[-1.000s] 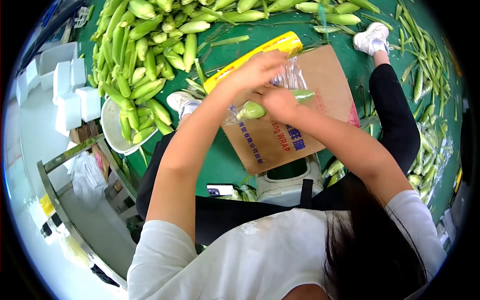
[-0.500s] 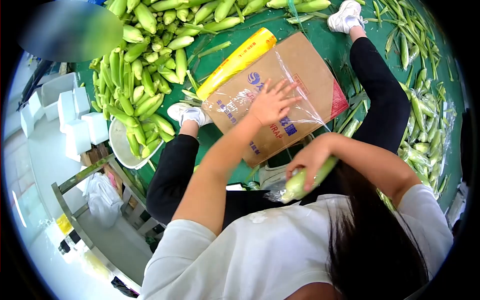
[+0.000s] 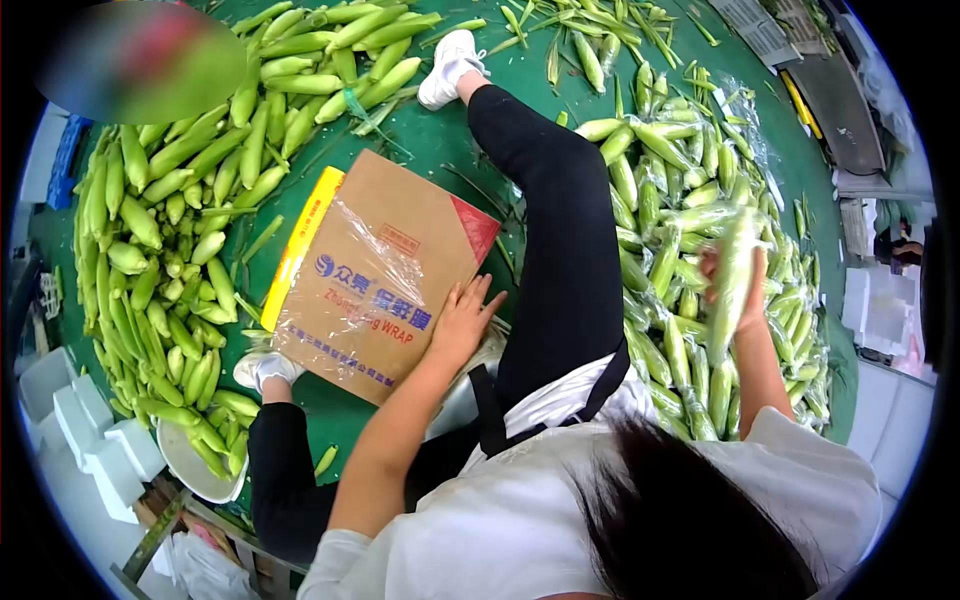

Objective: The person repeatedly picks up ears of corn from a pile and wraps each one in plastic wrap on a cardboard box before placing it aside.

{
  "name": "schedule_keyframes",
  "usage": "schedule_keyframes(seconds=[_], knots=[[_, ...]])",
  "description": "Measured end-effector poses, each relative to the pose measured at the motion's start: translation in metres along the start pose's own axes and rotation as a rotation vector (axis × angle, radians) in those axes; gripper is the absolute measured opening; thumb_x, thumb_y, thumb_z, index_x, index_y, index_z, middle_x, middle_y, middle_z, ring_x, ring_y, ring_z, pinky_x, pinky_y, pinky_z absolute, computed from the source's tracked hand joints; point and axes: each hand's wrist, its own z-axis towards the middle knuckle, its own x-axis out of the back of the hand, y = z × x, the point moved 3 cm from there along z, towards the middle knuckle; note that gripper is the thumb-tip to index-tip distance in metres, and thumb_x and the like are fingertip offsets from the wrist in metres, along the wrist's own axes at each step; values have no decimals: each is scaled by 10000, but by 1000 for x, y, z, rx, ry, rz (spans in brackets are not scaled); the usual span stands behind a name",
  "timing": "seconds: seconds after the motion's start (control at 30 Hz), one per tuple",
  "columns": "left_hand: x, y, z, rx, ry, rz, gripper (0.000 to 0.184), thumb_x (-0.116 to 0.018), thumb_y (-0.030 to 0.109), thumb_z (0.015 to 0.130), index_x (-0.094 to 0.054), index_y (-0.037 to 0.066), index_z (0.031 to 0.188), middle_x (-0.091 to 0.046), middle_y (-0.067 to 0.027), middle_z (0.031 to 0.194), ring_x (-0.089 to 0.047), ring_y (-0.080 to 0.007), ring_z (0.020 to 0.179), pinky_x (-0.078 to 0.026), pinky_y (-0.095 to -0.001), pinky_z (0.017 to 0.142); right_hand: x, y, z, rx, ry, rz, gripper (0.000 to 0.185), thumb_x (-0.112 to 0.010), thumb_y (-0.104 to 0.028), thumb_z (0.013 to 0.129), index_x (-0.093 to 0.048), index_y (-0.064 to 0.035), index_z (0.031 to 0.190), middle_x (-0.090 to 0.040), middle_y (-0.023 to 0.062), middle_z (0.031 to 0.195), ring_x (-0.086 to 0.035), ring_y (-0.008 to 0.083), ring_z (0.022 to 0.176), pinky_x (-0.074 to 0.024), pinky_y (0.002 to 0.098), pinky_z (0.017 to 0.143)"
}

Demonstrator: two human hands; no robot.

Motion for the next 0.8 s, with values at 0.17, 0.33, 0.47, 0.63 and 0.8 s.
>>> schedule_keyframes(seconds=[0.17,0.33,0.47,0.63,0.8], knots=[[39,-5,-1,-220,217,-330,362,-666,85,773,-708,89,1133,-606,-129,1334,-547,-368,1240,-435,-481,1084,166,-100,-18,118,734,-1083,732,-659,-499,949,-492,-15,1473,-635,135,1324,-609,253,1200,-471,390,1034],[147,-157,-42,612,716,-486,311,-647,39,855,-680,68,1163,-675,-159,1187,-638,-342,1103,-511,-448,965,297,-19,61,369,724,-2160,710,-709,-339,912,-459,-5,1486,-542,248,1444,-546,369,1308,-429,453,1096],[219,-400,-142,1060,972,253,340,-570,-5,835,-606,-5,1173,-629,-213,1126,-600,-414,1041,-489,-486,931,237,-18,136,766,764,-2281,719,-727,-280,935,-403,25,1500,-515,270,1456,-508,418,1328,-373,460,1147],[174,-621,-226,1726,1387,-1285,852,-636,697,871,-447,88,1436,-594,-214,1302,-627,-446,1075,-528,-659,878,-167,8,196,969,191,-1755,420,-520,-101,1057,-480,18,1458,-549,173,1448,-540,275,1314,-405,389,1112],[167,-623,-179,1494,1749,-1485,443,-628,440,982,-538,113,1266,-591,-105,1201,-612,-293,1024,-595,-423,775,-300,164,226,260,-226,-1491,455,-633,75,894,-589,-34,1333,-641,93,1215,-630,171,1053,-517,294,886]])
